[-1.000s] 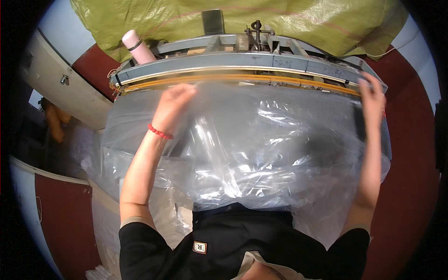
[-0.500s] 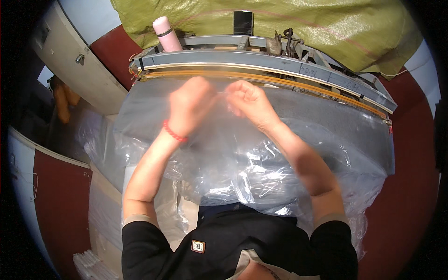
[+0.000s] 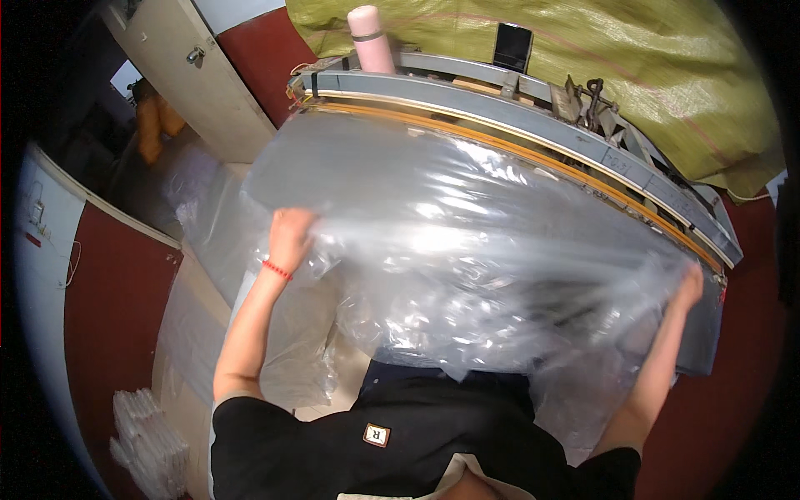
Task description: Operating a large heat sealing machine to process plastic sheets.
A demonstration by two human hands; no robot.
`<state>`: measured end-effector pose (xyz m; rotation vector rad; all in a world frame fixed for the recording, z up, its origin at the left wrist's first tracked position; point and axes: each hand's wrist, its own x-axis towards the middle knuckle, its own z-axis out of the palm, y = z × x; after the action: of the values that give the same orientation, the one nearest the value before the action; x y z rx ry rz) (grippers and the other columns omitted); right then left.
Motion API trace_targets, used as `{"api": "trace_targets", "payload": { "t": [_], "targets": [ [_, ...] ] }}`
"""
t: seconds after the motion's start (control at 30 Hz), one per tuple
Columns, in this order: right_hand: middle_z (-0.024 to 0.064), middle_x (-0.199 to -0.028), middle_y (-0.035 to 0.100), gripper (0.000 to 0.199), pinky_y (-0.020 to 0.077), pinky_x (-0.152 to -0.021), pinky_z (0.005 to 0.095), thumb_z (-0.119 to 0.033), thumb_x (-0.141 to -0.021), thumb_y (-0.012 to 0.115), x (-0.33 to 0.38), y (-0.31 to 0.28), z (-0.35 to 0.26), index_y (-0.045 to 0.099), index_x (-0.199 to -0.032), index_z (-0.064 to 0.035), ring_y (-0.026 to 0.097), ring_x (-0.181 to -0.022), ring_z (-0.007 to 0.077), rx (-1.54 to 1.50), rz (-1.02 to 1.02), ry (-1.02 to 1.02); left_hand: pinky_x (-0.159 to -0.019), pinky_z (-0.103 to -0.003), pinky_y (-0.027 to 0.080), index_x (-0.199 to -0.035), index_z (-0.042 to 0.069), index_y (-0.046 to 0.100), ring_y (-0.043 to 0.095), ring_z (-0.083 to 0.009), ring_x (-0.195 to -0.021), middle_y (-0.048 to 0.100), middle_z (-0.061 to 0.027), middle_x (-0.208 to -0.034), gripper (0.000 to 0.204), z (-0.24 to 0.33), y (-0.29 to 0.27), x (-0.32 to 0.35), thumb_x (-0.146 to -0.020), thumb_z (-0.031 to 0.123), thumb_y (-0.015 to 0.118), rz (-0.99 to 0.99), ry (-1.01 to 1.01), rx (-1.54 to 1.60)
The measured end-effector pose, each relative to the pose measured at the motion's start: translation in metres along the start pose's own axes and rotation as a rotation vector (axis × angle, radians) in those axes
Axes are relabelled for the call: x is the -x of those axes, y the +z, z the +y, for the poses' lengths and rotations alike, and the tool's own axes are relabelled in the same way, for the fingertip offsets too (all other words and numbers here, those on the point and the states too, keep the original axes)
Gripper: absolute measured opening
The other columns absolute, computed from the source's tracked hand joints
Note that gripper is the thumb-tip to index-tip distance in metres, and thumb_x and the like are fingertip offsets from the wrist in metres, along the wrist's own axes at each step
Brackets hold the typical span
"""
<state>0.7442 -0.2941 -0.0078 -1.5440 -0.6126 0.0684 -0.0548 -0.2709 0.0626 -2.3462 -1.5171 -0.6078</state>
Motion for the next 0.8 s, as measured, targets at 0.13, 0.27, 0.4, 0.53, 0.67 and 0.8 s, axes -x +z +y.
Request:
{"api": "trace_targets", "payload": {
  "t": [0.13,0.27,0.4,0.53,0.67,0.8],
  "targets": [
    [0.0135,-0.085,0.060,0.037,0.0410,-0.072,0.0338,-0.034,-0.085,0.044,-0.053,-0.116,0.031,0.058,-0.091,-0.0005,0.055,-0.079,0.0257,0.672,0.093,-0.163,-0.065,-0.032,0.040,-0.078,0.003,0.056,0.055,-0.0211,-0.072,0.058,-0.0087,-0.075,0.016,-0.003,-0.020,0.010,-0.066,0.009,0.064,-0.701,-0.144,0.582],
    [0.0171,-0.087,0.059,0.038,0.0407,-0.072,0.0375,-0.034,-0.086,0.041,-0.033,-0.144,-0.004,0.056,-0.094,-0.0002,0.055,-0.082,0.0331,0.853,0.075,-0.177,-0.077,-0.032,0.042,-0.091,0.002,0.058,0.056,-0.0237,-0.084,0.061,-0.0082,-0.086,0.027,-0.009,-0.012,-0.062,-0.076,0.025,0.060,-0.494,-0.620,0.667],
    [0.0171,-0.093,0.059,0.034,0.0418,-0.073,0.0409,-0.030,-0.086,0.036,-0.043,-0.183,-0.004,0.053,-0.103,-0.0054,0.055,-0.088,0.0326,1.304,0.056,-0.031,-0.095,-0.055,0.020,-0.122,0.019,0.042,0.022,-0.0300,-0.125,0.030,-0.0072,-0.134,0.050,-0.086,0.083,-0.100,-0.079,0.044,0.050,-0.356,-0.472,0.071],
    [0.0134,-0.096,0.059,0.029,0.0441,-0.074,0.0393,-0.026,-0.084,0.036,-0.039,-0.161,-0.012,0.056,-0.100,-0.0117,0.056,-0.091,0.0293,1.278,0.050,0.054,-0.100,-0.046,0.017,-0.125,0.015,0.038,0.022,-0.0283,-0.125,0.031,-0.0098,-0.133,0.062,-0.148,0.106,-0.116,-0.075,0.049,0.052,-0.326,-0.246,0.134],
    [0.0134,-0.089,0.061,0.023,0.0471,-0.070,0.0414,-0.020,-0.080,0.043,-0.018,-0.116,-0.066,0.059,-0.089,-0.0065,0.059,-0.085,0.0292,1.460,0.077,0.001,-0.081,-0.030,0.041,-0.102,0.001,0.056,0.055,-0.0205,-0.091,0.058,-0.0096,-0.099,0.041,-0.049,0.094,-0.166,-0.077,0.033,0.059,-0.051,-0.270,0.332],
    [0.0178,-0.089,0.060,0.024,0.0453,-0.072,0.0419,-0.022,-0.081,0.042,-0.034,-0.162,-0.034,0.056,-0.094,-0.0071,0.058,-0.085,0.0318,1.345,0.224,0.041,-0.069,-0.024,0.042,-0.095,0.001,0.056,0.056,-0.0159,-0.081,0.059,-0.0099,-0.091,0.036,0.276,0.025,-0.182,-0.084,0.034,0.049,-0.711,-0.020,1.514]
  ]
}}
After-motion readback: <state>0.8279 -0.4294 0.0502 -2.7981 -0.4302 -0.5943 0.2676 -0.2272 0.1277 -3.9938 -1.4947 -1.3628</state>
